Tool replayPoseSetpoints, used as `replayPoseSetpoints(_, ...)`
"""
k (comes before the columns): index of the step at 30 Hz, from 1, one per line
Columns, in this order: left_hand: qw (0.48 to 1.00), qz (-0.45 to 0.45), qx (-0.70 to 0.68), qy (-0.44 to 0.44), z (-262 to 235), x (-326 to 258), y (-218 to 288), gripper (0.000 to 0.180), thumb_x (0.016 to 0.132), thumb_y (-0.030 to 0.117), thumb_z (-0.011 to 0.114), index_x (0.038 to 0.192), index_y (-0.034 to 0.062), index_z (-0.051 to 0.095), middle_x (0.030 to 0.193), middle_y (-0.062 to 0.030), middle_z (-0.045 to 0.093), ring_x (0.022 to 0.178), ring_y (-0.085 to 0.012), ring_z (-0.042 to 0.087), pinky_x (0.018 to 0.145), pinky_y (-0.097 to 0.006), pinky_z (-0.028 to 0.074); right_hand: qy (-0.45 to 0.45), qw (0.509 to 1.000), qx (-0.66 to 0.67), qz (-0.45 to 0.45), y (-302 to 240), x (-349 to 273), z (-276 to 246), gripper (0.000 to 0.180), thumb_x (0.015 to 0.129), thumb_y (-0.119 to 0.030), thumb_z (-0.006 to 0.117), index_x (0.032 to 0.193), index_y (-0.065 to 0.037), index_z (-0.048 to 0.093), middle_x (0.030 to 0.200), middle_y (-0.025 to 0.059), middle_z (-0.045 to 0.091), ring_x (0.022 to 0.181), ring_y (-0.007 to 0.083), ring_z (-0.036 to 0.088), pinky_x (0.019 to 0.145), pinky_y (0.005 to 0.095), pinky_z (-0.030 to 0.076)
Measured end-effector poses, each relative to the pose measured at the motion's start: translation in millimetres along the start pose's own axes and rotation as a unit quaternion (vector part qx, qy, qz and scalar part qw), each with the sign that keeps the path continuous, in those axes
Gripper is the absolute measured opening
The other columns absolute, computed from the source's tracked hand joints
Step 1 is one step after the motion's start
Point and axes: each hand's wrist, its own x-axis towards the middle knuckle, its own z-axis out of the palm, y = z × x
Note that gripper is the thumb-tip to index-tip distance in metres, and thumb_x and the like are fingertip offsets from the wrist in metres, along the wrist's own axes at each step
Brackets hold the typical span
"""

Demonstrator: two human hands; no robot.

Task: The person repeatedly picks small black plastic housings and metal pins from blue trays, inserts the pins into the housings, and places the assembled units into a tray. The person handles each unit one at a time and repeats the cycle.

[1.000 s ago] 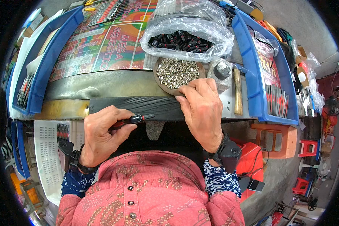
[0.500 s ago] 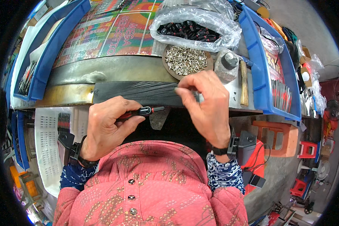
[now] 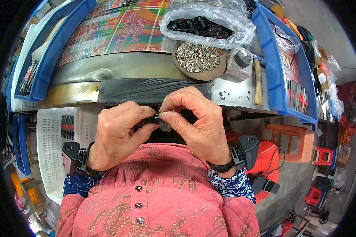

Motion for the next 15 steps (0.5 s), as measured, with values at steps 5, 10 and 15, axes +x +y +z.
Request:
replayPoseSetpoints(5,1.0,0.012,0.02,0.001,1.0,-1.6,0.8,0.025,0.07,0.006,0.077,0.091,0.0038,0.064,0.074,-0.0103,0.058,0.064,-0.0295,0.06,0.057,-0.038,0.049,0.001,1.0,0.009,0.025,-0.8,-2.2,0.5,0.009,0.082,-0.001,0.07,0.09,0.001,0.065,0.087,0.0065,0.064,0.082,0.0165,0.059,0.074,0.0276,0.048)
replayPoseSetpoints(10,0.999,0.021,0.043,0.003,2.9,-2.6,0.4,0.024,0.07,0.008,0.078,0.089,0.0053,0.063,0.074,-0.0086,0.055,0.065,-0.0286,0.06,0.058,-0.038,0.05,0.011,1.0,-0.012,0.014,-1.3,-2.7,3.2,0.009,0.082,0.001,0.069,0.09,0.001,0.064,0.085,0.0076,0.064,0.079,0.0174,0.061,0.072,0.0281,0.049)
replayPoseSetpoints(15,0.998,0.027,0.049,0.008,4.1,-3.8,-0.7,0.025,0.07,0.008,0.078,0.089,0.0049,0.063,0.074,-0.0085,0.056,0.065,-0.0283,0.06,0.057,-0.038,0.05,-0.035,0.997,-0.066,0.025,-9.1,-4.2,-1.3,0.007,0.086,0.008,0.062,0.093,0.008,0.061,0.097,0.0128,0.063,0.088,0.0165,0.061,0.079,0.0269,0.05)
